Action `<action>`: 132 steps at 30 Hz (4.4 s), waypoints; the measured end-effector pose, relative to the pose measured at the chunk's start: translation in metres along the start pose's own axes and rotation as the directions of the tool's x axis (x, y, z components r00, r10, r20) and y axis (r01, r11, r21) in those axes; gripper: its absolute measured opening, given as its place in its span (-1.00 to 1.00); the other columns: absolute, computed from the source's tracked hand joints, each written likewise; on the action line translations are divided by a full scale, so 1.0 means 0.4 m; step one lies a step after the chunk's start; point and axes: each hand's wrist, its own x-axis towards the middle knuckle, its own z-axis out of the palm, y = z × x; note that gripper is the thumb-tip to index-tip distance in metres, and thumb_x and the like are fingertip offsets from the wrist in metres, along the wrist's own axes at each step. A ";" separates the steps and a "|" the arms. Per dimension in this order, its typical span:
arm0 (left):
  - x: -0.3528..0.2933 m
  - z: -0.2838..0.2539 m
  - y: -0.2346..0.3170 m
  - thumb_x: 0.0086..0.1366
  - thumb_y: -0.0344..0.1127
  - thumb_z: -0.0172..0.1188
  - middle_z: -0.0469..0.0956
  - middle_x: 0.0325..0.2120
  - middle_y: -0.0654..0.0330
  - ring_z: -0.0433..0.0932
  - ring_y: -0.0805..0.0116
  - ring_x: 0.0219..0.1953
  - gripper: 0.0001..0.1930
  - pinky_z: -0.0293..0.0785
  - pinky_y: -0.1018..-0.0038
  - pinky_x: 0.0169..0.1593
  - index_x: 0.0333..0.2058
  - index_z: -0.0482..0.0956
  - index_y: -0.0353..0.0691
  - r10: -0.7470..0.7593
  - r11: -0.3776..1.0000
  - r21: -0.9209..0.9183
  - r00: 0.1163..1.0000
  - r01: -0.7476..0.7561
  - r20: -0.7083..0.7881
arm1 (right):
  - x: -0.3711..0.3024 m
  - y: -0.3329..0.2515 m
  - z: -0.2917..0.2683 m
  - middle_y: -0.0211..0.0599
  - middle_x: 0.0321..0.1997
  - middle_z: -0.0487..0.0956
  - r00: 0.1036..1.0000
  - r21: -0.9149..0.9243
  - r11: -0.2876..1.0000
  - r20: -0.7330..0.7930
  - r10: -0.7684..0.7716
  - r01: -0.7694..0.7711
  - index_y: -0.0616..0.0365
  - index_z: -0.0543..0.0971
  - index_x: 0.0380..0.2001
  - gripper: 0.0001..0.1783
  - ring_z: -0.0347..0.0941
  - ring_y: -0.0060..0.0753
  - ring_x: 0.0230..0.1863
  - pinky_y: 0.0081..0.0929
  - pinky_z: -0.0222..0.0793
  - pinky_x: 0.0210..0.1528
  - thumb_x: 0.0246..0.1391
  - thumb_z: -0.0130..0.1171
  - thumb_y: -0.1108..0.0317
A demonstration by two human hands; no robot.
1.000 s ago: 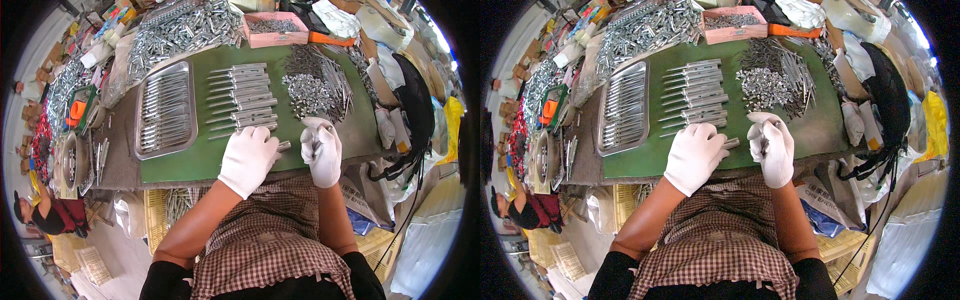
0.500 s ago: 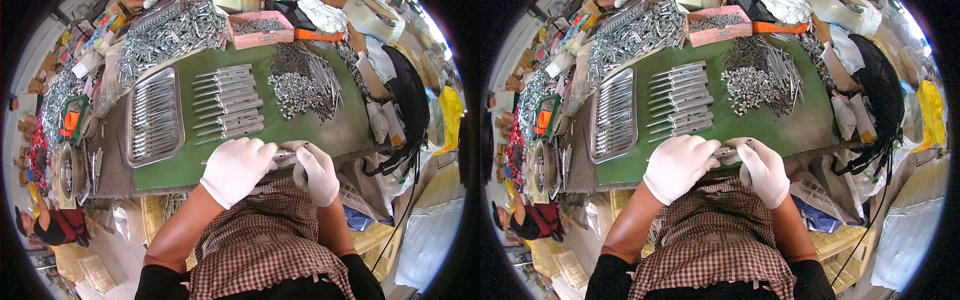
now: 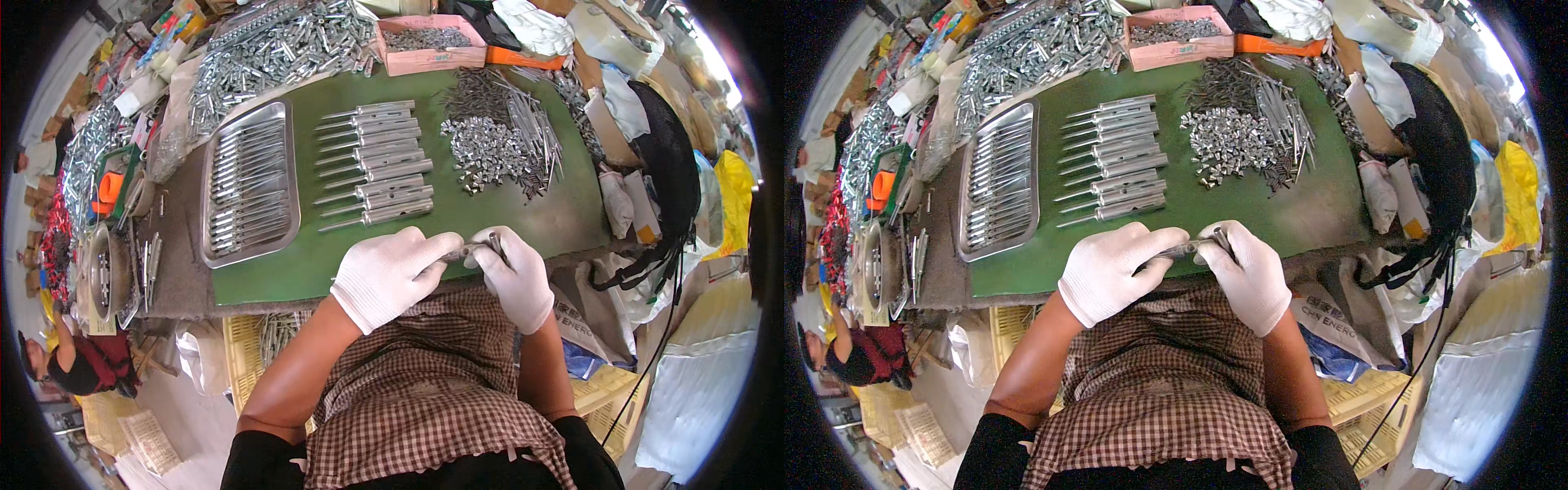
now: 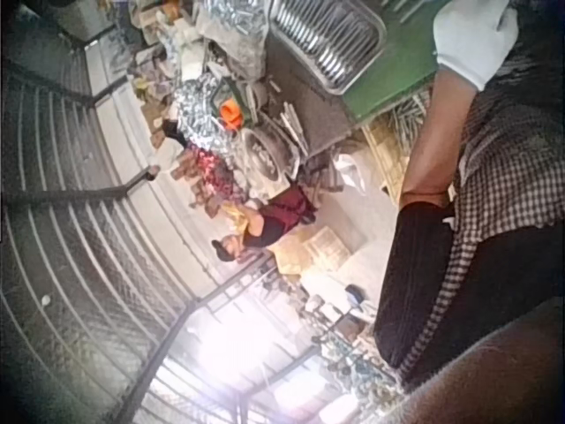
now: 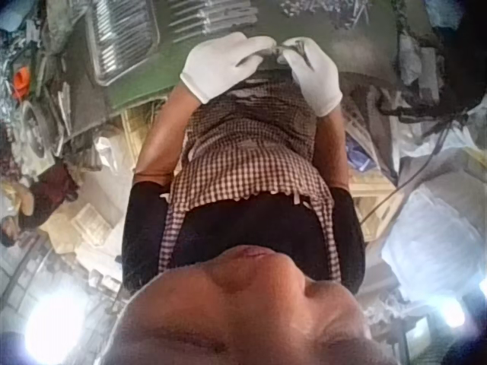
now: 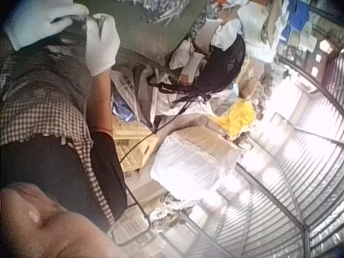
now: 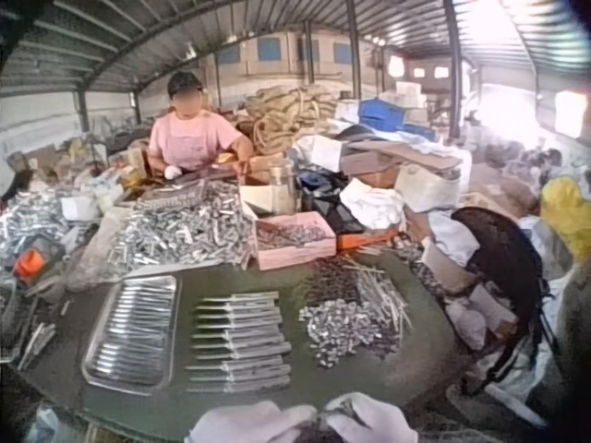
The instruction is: The person assembles metal components by picking up small metal clips from the work surface and attaching them onto metal shafts by hand.
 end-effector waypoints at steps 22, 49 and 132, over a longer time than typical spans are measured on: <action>0.024 0.025 0.053 0.31 -0.19 0.09 0.39 -0.49 0.12 0.51 0.10 -0.58 -0.84 0.47 0.22 -0.52 -0.15 0.54 0.14 -0.243 0.952 0.241 0.942 0.187 0.232 | 0.209 0.024 -0.138 -0.12 -0.34 0.61 0.907 -0.617 0.755 -0.154 -0.393 0.222 0.16 0.56 -0.28 -0.81 0.59 -0.07 -0.26 -0.32 0.46 -0.17 0.02 0.22 0.35; 0.019 0.017 0.050 0.27 -0.19 0.13 0.42 -0.46 0.11 0.53 0.06 -0.55 -0.80 0.49 0.20 -0.48 -0.13 0.55 0.09 -0.244 0.965 0.148 0.945 0.215 0.216 | 0.056 -0.001 -0.062 -0.20 -0.33 0.59 0.927 -0.536 0.768 0.080 -0.367 0.350 0.10 0.61 -0.31 -0.75 0.55 -0.10 -0.31 -0.28 0.45 -0.24 -0.05 0.36 0.23; 0.069 0.036 0.075 0.37 -0.16 -0.03 0.47 -0.49 0.08 0.56 0.00 -0.54 -0.74 0.52 0.13 -0.47 0.01 0.47 0.15 -0.160 0.969 0.229 0.938 0.090 0.307 | 0.079 0.015 -0.041 -0.49 -0.63 0.32 0.989 0.707 0.694 -0.069 -0.128 0.139 0.16 0.52 -0.42 -0.58 0.16 -0.64 -0.67 -0.61 0.09 -0.63 0.34 -0.11 0.06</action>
